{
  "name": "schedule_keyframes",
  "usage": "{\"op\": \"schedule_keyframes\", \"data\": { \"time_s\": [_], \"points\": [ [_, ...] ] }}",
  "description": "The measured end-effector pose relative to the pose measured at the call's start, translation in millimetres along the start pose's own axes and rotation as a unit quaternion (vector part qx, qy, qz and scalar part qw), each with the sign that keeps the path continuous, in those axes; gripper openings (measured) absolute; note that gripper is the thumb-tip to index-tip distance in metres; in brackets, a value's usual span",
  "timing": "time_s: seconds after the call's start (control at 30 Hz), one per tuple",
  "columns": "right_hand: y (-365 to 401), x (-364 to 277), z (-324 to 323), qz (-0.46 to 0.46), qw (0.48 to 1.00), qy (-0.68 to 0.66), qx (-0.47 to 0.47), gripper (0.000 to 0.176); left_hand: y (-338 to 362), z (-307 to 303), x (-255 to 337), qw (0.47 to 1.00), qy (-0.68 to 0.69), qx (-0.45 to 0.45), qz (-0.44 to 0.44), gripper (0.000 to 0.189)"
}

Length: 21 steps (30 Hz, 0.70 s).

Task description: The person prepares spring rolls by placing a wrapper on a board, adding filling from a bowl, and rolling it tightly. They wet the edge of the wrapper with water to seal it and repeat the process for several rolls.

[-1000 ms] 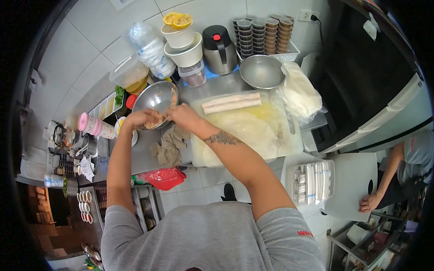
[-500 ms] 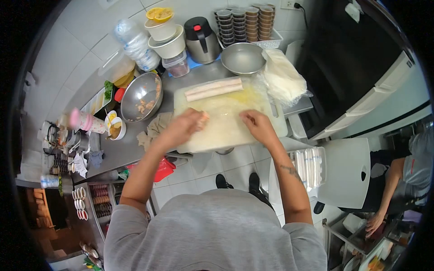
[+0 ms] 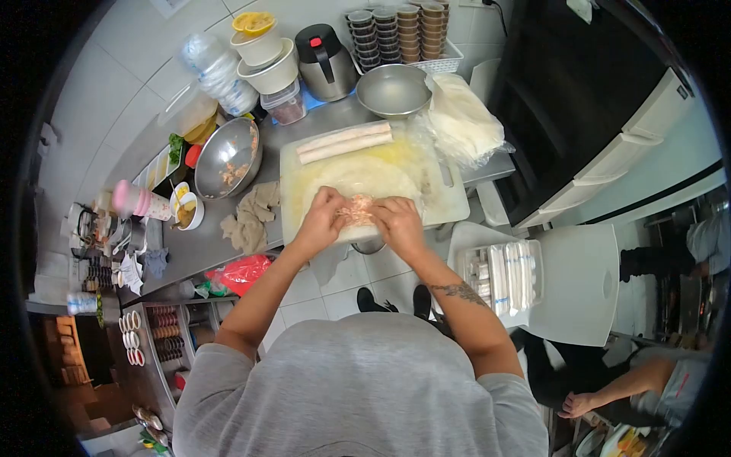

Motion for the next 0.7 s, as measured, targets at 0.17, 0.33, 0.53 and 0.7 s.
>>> {"op": "schedule_keyframes", "data": {
  "time_s": [0.17,0.33,0.53,0.7],
  "points": [
    [-12,-10,-16,0.062,0.996,-0.057,-0.023,0.035,-14,3,10,0.998,-0.054,-0.001,0.026,0.029],
    [-17,-1,3,0.024,0.995,-0.011,-0.097,0.039,-6,34,4,0.987,-0.083,-0.133,0.045,0.039],
    [-20,-3,-16,0.032,0.995,-0.017,-0.096,0.031,2,-3,16,0.997,-0.045,-0.030,0.052,0.031],
    [-19,-35,-8,-0.043,0.996,-0.072,-0.035,0.021,15,3,0,0.997,-0.038,-0.052,0.046,0.034]
  ]
}}
Point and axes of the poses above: each hand's wrist, its own y-axis away from the middle knuckle, its own z-axis out of the palm, x = y × z, the point moved 8 cm from there along -y, towards the middle knuckle, and after that the axes turned 15 degrees about z, right-handed, at the moved point
